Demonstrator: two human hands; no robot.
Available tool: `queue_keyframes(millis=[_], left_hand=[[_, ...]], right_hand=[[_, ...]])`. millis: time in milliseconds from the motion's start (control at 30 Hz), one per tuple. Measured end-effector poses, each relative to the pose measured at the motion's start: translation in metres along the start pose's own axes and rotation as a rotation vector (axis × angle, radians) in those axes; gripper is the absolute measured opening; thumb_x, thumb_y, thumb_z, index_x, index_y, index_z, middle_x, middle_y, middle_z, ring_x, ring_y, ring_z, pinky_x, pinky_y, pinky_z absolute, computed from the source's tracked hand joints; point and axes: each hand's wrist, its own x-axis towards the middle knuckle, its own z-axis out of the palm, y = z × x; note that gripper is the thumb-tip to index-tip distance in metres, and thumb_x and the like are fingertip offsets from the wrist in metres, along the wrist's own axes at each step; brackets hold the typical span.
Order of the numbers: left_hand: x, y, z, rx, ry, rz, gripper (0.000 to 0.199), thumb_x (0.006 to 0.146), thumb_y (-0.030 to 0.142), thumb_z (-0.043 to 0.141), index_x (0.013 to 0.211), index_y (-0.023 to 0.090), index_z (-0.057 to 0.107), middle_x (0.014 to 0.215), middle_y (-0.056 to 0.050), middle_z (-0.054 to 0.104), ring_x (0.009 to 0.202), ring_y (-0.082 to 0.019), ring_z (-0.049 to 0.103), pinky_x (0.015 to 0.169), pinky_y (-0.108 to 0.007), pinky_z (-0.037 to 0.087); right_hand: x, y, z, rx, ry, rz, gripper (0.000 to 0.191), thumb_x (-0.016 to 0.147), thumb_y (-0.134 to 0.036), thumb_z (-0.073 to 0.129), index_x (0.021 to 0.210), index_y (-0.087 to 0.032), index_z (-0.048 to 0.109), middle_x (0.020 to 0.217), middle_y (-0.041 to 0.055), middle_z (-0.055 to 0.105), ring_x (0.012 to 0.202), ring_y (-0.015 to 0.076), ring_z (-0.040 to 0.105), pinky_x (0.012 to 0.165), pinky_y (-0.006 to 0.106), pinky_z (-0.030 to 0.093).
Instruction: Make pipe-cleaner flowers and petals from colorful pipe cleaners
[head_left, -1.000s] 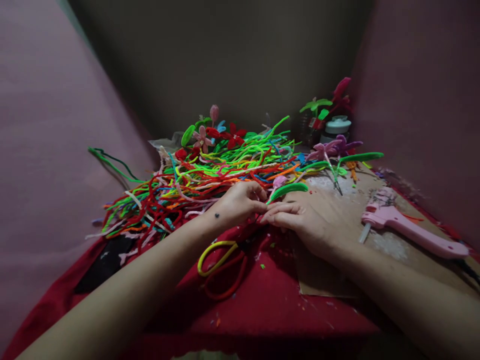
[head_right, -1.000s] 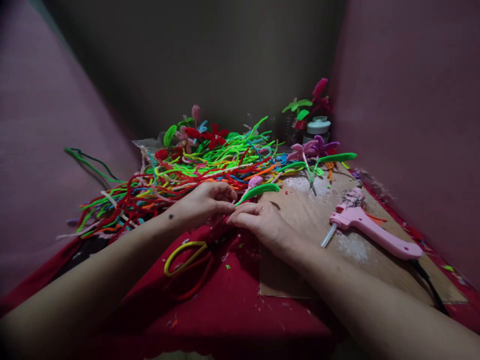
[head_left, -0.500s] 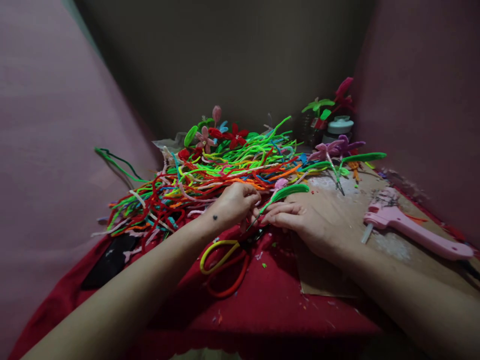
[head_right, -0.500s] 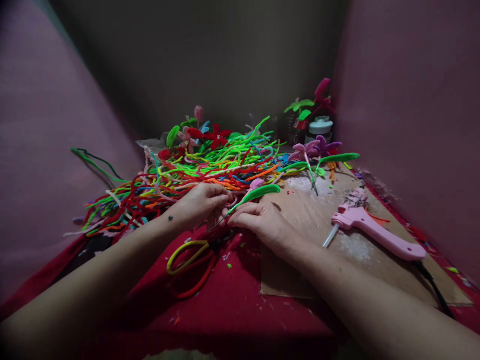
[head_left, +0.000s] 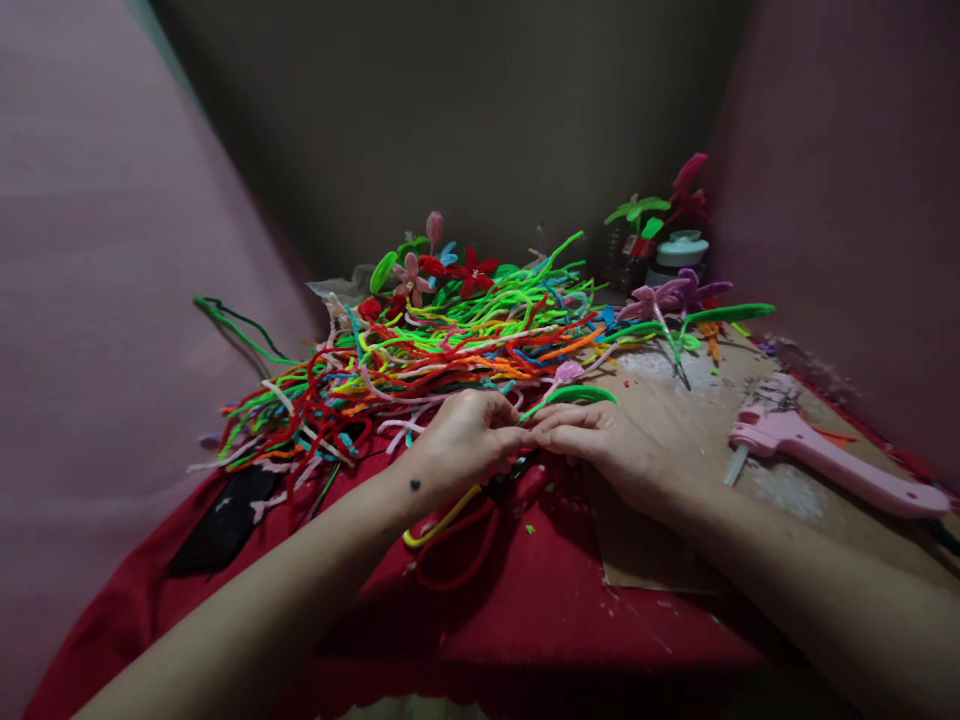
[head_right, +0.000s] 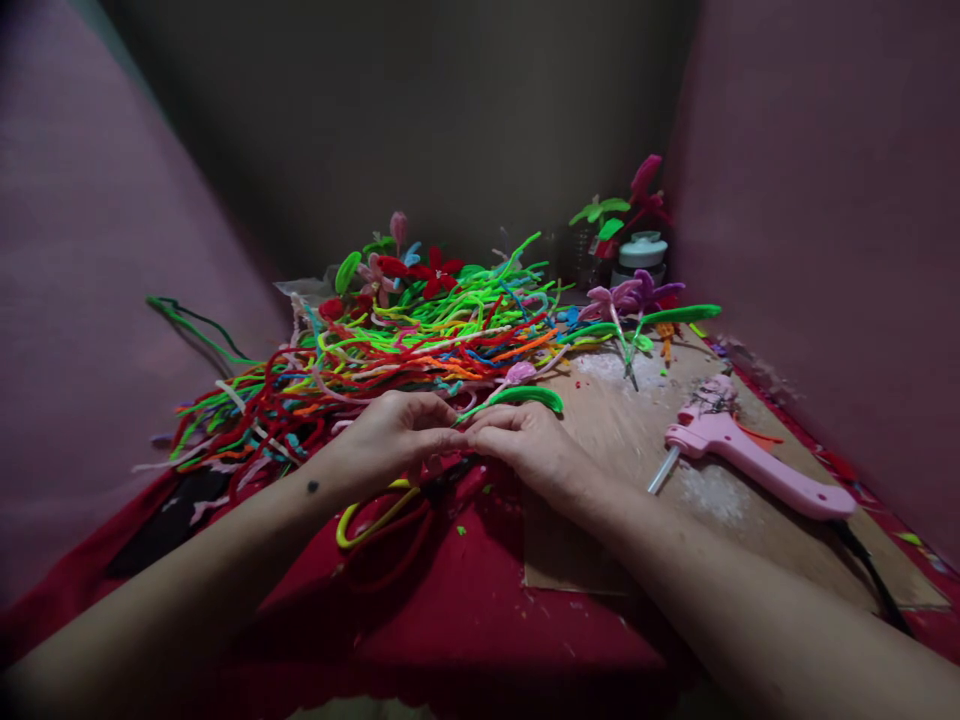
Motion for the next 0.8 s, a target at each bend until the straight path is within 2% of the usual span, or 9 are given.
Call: queue_keyframes(millis=[100,233,300,400,567,667,800], left_hand=[[-0.003,0.003,0.004,0.145,0.074,0.072,0.018,0.076,0.03,0.055,0.078,0.014,0.062,0.057,0.0,0.059,0.05,-0.012,0.055,0.046,-0.021,0.039],[-0.007,0.001,0.01,0.508,0.176,0.217,0.017,0.081,0.02,0.046,0.085,0.014,0.061,0.077,-0.007,0.065,0.071,-0.018,0.061,0.061,-0.026,0.043],[-0.01,0.002,0.013,0.679,0.175,0.251,0.018,0.081,0.016,0.044,0.089,0.013,0.059,0.083,-0.01,0.066,0.076,-0.021,0.062,0.064,-0.028,0.044],[-0.015,0.006,0.017,0.825,0.107,0.261,0.016,0.081,0.017,0.044,0.09,0.013,0.056,0.084,-0.012,0.065,0.074,-0.023,0.062,0.062,-0.03,0.044],[-0.014,0.004,0.015,0.921,0.114,0.224,0.027,0.08,0.011,0.04,0.105,0.012,0.049,0.087,-0.014,0.066,0.078,-0.026,0.064,0.063,-0.033,0.044],[-0.013,-0.002,0.009,0.941,0.103,0.181,0.033,0.083,0.019,0.04,0.116,0.015,0.045,0.084,-0.013,0.067,0.077,-0.027,0.064,0.061,-0.033,0.044],[-0.014,-0.009,-0.002,0.8,0.144,0.182,0.026,0.084,0.023,0.042,0.108,0.02,0.054,0.09,-0.01,0.067,0.082,-0.023,0.063,0.068,-0.031,0.044]], right_hand=[[0.0,0.0,0.001,0.006,0.004,-0.001,0.014,0.065,-0.026,0.057,0.062,-0.02,0.069,0.074,0.0029,0.065,0.08,0.0197,0.057,0.076,0.031,0.043],[-0.001,0.0,0.001,0.016,-0.022,0.006,0.014,0.065,-0.027,0.058,0.064,-0.018,0.069,0.073,0.003,0.065,0.079,0.0193,0.057,0.076,0.031,0.043],[0.0,0.002,0.002,0.03,-0.011,0.0,0.014,0.066,-0.027,0.059,0.063,-0.017,0.069,0.072,0.0032,0.064,0.078,0.0193,0.058,0.076,0.032,0.043],[0.0,0.005,0.003,0.063,0.002,0.007,0.015,0.067,-0.026,0.057,0.063,-0.017,0.069,0.07,0.0029,0.064,0.077,0.0192,0.058,0.079,0.033,0.042],[-0.002,0.008,-0.002,0.157,0.009,-0.026,0.017,0.068,-0.023,0.056,0.067,-0.021,0.072,0.076,0.0045,0.068,0.08,0.0212,0.059,0.074,0.033,0.044],[-0.003,0.011,-0.005,0.189,-0.026,-0.049,0.02,0.07,-0.023,0.055,0.072,-0.022,0.074,0.078,0.0051,0.07,0.076,0.0201,0.059,0.07,0.033,0.045],[-0.003,0.014,-0.006,0.232,-0.054,-0.067,0.02,0.071,-0.023,0.056,0.08,-0.022,0.074,0.092,0.005,0.07,0.086,0.0202,0.06,0.078,0.034,0.045]])
